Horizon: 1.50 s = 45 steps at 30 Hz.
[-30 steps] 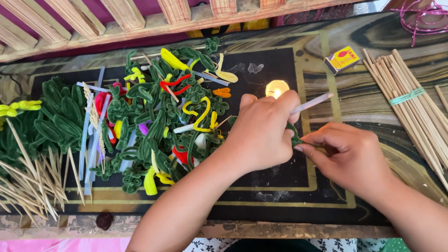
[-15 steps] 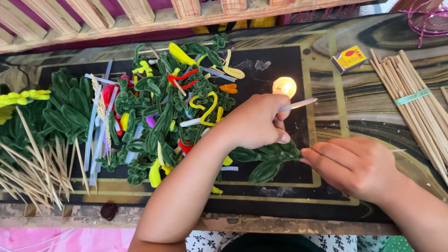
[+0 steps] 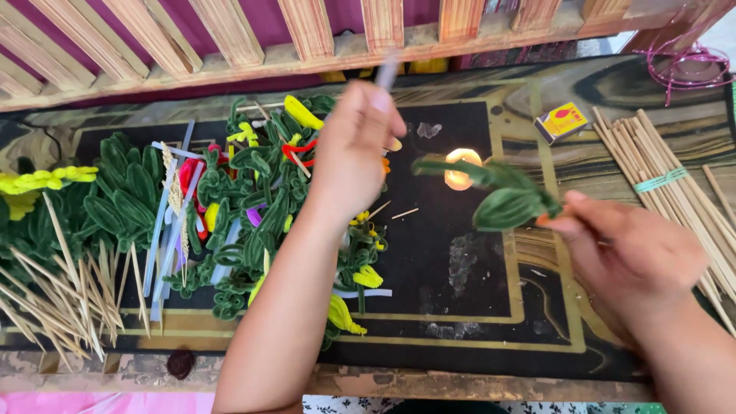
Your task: Assembling artificial leaves onto wooden stems by heating the leaf base or a glue stick over a candle flame and pressing it onto the stick.
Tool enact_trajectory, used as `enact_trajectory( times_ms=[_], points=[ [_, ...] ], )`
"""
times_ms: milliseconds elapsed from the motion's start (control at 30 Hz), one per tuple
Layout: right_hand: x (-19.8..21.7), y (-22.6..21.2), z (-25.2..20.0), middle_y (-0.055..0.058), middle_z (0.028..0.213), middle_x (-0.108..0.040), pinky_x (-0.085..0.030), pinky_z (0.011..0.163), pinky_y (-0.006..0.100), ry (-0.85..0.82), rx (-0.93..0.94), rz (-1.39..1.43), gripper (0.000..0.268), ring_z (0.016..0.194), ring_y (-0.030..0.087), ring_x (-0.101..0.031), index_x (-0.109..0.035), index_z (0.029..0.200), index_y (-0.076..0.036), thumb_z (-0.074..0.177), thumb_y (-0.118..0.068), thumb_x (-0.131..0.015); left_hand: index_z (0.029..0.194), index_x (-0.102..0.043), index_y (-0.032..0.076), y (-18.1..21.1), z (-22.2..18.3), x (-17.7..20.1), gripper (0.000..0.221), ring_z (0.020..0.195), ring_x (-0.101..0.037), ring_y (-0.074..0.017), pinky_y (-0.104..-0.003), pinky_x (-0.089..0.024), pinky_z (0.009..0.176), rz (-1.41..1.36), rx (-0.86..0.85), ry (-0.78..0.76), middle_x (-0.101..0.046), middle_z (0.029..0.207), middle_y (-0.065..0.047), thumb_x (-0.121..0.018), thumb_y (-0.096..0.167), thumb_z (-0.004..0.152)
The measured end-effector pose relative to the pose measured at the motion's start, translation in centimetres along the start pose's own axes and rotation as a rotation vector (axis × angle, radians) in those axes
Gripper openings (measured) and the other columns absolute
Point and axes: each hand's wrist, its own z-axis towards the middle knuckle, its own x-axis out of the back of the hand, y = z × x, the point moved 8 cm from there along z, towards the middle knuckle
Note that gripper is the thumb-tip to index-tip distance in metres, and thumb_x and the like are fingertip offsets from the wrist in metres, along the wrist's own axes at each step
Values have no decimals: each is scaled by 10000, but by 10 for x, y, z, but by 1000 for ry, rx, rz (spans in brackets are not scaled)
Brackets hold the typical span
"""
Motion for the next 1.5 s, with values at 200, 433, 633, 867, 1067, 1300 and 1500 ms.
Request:
enact_trajectory(
  times_ms=[200,433,633,867,1067,1300,1500],
  points=[
    [19,-1,15,383,945,-717,-589,740,451,112,68,190,117,788,393,-693,-721,1039,255,1009,226,-831,915,-746,176,-42,6,-41,114,647,-594,-159,-327,-415,606,342,-26,-146,-707,752,27,-641,195,955],
    [17,15,8,395,1026,-710,-558,782,487,64,-21,177,183,873,437,-691,-702,1075,245,1050,149,-857,926,-805,339,-39,2,-45,189,822,-665,-189,-361,-329,888,504,91,-226,-714,733,130,-621,313,961],
    [17,11,16,412,1064,-700,-537,730,435,70,-70,247,178,867,411,-680,-699,1078,261,1036,126,-808,699,-688,291,-39,-3,-52,296,717,-556,-189,-346,-227,786,559,46,-297,-529,630,78,-648,233,987],
    [13,12,13,396,1043,-731,-570,792,464,74,-27,145,123,884,423,-702,-719,1062,257,1062,223,-837,951,-818,346,-48,-5,-60,213,974,-590,-241,-414,-241,766,664,25,-288,-647,788,75,-612,296,934],
    [8,9,8,350,976,-742,-567,765,465,69,-9,62,103,827,410,-703,-732,1062,222,1086,153,-805,932,-823,330,-47,-6,-63,222,980,-596,-239,-419,-241,763,666,29,-294,-678,799,78,-601,322,943],
    [11,7,8,298,969,-746,-474,687,427,90,-43,-7,148,771,370,-644,-770,1111,229,1144,86,-754,884,-808,318,-48,-8,-64,200,939,-599,-261,-430,-251,750,668,-20,-267,-695,798,96,-616,286,931],
    [-5,38,-6,303,1099,-746,-534,854,407,63,-321,173,152,977,352,-710,-758,1183,189,1127,85,-854,886,-816,339,-47,-9,-63,194,968,-600,-268,-439,-262,776,679,10,-256,-670,774,90,-631,350,942]
  ],
)
